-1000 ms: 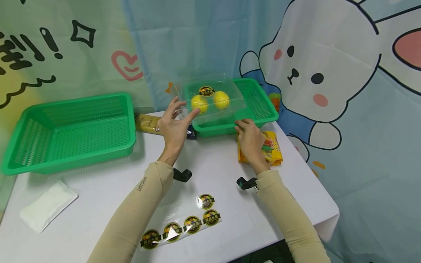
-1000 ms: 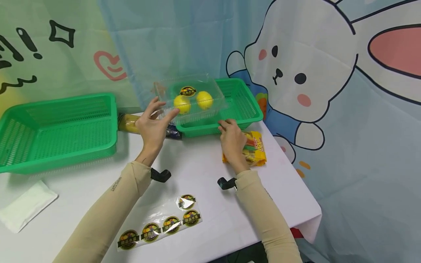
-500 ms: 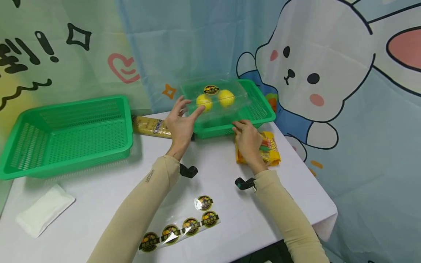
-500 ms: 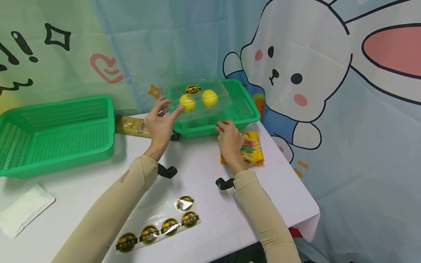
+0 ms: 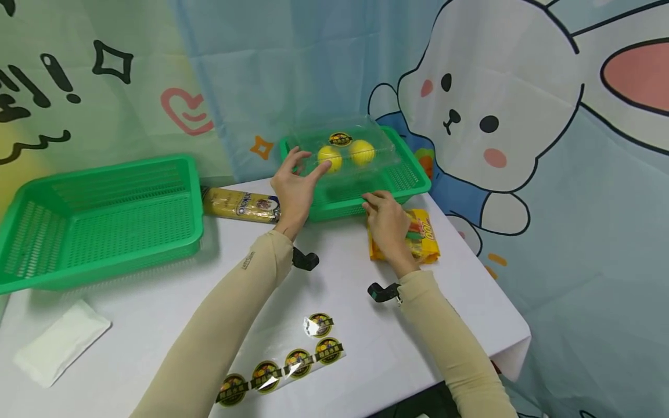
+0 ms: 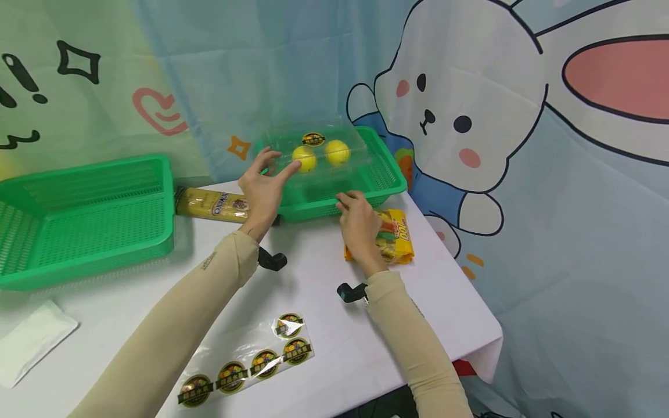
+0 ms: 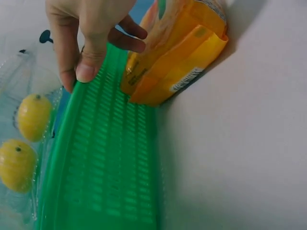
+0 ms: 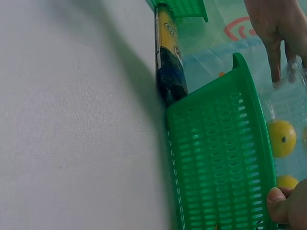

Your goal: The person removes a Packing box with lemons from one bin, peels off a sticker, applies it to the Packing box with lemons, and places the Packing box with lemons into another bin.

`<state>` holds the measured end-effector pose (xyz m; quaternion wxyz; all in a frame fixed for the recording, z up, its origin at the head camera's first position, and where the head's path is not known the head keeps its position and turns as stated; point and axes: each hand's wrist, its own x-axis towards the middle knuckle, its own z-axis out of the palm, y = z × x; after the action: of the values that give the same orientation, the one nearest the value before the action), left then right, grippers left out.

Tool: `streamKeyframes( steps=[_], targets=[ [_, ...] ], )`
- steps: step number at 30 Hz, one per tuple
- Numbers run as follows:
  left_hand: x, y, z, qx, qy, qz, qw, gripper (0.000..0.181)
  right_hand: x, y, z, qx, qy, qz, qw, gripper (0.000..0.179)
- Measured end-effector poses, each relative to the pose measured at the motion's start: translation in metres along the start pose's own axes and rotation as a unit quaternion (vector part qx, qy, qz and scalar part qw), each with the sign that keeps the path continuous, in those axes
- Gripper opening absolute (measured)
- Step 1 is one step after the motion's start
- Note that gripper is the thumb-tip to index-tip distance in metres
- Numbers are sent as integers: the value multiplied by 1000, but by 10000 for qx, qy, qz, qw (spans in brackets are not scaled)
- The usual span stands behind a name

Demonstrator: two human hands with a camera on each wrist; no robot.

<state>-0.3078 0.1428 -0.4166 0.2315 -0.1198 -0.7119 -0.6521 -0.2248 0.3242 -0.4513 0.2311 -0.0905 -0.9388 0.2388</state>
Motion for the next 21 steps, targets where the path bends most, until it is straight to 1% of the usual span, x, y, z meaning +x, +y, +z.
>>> streamKeyframes(
  steps=[7, 11, 14, 17, 21],
  targets=[
    [3, -4, 9, -20, -113, -222, 9997, 48, 0, 1, -1, -17, -18, -17, 10000, 25],
    [4, -8, 11, 112, -102, -388, 9991, 48, 0, 1, -1, -14, -34, 17, 10000, 24],
    [4, -11, 12, 218, -112, -453, 9987, 49, 0, 2, -1, -3, -35, 47, 10000, 24],
    [3, -12, 13, 289, -157, -524, 9981, 50, 0, 2, -1, 8, -31, 20, 10000, 24],
    [4, -14, 17, 523, -265, -677, 9960, 51, -1, 3, 0, 21, -15, -31, 10000, 24]
  ],
)
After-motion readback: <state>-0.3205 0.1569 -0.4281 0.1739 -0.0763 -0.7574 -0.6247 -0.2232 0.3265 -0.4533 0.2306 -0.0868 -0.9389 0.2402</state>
